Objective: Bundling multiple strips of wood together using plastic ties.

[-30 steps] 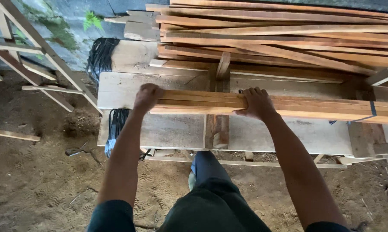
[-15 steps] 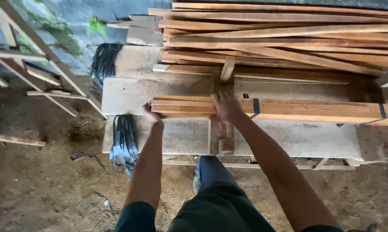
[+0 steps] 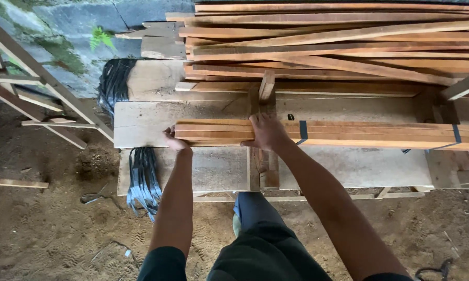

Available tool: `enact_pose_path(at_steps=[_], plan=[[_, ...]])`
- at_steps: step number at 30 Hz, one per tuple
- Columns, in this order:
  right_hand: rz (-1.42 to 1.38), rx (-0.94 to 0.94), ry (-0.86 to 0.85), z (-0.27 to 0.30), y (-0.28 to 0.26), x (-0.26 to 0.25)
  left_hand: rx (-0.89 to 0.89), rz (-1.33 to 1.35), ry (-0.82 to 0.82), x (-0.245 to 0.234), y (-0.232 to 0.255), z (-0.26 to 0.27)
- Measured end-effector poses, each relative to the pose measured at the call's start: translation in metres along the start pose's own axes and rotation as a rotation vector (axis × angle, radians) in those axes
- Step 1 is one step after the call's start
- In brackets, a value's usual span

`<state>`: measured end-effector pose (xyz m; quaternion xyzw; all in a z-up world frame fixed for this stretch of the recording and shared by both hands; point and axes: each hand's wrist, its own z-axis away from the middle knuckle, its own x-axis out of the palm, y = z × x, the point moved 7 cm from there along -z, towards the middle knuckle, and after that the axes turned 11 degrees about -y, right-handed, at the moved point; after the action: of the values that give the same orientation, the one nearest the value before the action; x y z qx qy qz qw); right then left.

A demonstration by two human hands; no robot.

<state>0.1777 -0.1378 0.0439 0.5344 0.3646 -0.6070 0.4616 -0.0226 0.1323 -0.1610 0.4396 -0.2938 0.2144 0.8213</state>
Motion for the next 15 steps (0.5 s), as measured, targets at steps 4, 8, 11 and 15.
enact_pose_path(at_steps=[4, 8, 11, 15], plan=[[-0.054, 0.006, -0.120, -0.005, 0.003, 0.009, -0.004, -0.054, -0.030, -0.013, -0.008, -0.025], [0.005, -0.020, -0.049, -0.008, 0.006, 0.017, -0.033, -0.076, -0.037, -0.023, -0.019, -0.043], [0.028, -0.026, 0.001, -0.009, 0.006, 0.019, -0.049, -0.099, -0.027, -0.021, -0.017, -0.035], [0.026, -0.042, 0.023, -0.006, 0.005, 0.019, 0.002, -0.067, -0.002, -0.022, -0.018, -0.038]])
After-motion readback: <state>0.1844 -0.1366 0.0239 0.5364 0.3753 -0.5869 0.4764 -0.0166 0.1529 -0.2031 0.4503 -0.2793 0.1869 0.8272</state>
